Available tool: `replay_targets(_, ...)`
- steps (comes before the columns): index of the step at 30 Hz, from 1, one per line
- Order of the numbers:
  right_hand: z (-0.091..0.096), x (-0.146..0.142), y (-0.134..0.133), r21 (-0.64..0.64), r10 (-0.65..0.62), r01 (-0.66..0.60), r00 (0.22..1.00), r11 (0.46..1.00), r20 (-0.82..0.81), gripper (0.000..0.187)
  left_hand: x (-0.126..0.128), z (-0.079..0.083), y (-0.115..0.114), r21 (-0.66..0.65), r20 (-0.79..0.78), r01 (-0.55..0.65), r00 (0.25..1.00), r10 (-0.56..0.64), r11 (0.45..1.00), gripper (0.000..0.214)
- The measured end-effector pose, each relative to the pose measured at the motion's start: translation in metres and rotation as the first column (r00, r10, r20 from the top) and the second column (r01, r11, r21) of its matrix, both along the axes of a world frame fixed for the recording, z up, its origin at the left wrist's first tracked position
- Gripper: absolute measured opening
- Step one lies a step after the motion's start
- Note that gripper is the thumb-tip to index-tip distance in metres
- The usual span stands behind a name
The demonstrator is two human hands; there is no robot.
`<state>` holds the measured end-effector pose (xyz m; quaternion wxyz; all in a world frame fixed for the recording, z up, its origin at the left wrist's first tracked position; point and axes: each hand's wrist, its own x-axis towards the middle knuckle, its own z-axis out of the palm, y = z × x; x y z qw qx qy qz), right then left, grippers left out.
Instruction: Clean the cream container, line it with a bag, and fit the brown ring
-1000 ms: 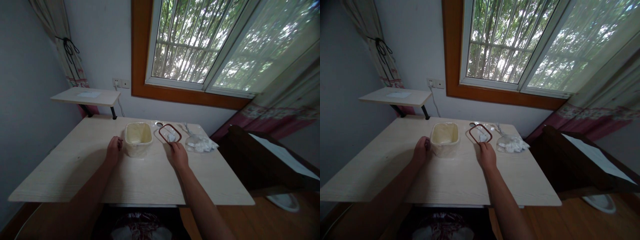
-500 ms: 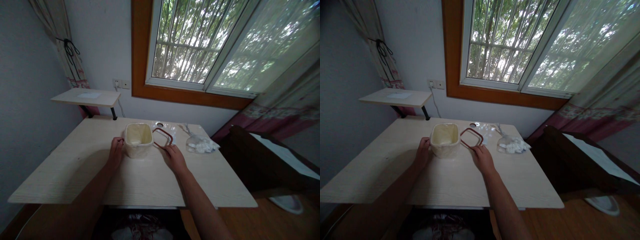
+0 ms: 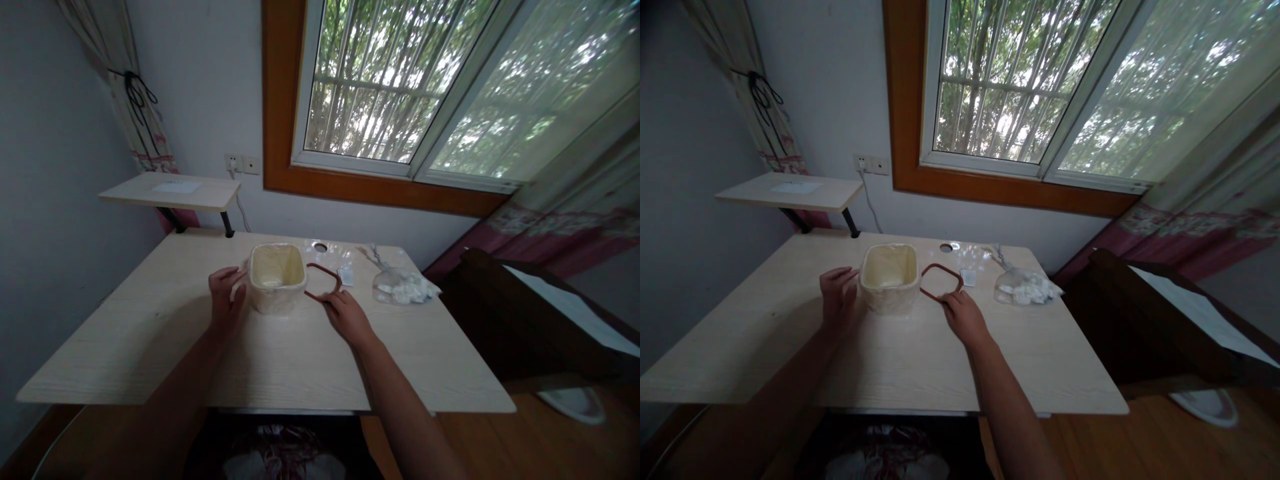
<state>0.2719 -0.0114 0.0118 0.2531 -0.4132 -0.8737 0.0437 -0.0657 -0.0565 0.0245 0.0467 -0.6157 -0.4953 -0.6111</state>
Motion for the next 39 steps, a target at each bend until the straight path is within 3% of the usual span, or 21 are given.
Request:
replay_targets(6, -0.001, 0.001, 0.000, -0.027, 0.014, -0.014, 1.000, 1.000, -0.019, 0.025, 0.000, 0.022, -0.009, 0.030, -0.191, -0.001, 0.982, 0.006, 1.000, 0.023)
replay_targets(10, 0.000, 0.000, 0.000, -0.029, 0.015, -0.016, 1.000, 0.999, -0.016, 0.025, 0.007, 0.047, -0.009, 0.013, -0.388, 0.112, 0.916, -0.098, 0.994, 0.017)
replay_targets(14, -0.003, 0.001, 0.001, -0.025, 0.019, -0.020, 0.999, 0.999, -0.026, 0.026, 0.018, 0.074, -0.004, -0.063, -0.502, 0.236, 0.833, -0.235, 0.970, 0.011)
replay_targets(19, -0.005, 0.002, 0.002, -0.010, 0.029, -0.030, 0.998, 1.000, -0.050, 0.027, 0.032, 0.097, 0.006, -0.172, -0.584, 0.206, 0.767, -0.268, 0.963, 0.021)
replay_targets(26, -0.006, 0.003, 0.003, 0.000, 0.036, -0.036, 0.998, 0.999, -0.058, 0.027, 0.040, 0.097, 0.007, -0.279, -0.638, 0.196, 0.694, -0.334, 0.940, 0.025)
replay_targets(39, -0.006, 0.003, 0.004, -0.001, 0.044, -0.044, 0.997, 0.999, -0.070, 0.029, 0.039, 0.092, 0.008, -0.277, -0.594, 0.212, 0.729, -0.340, 0.937, 0.026)
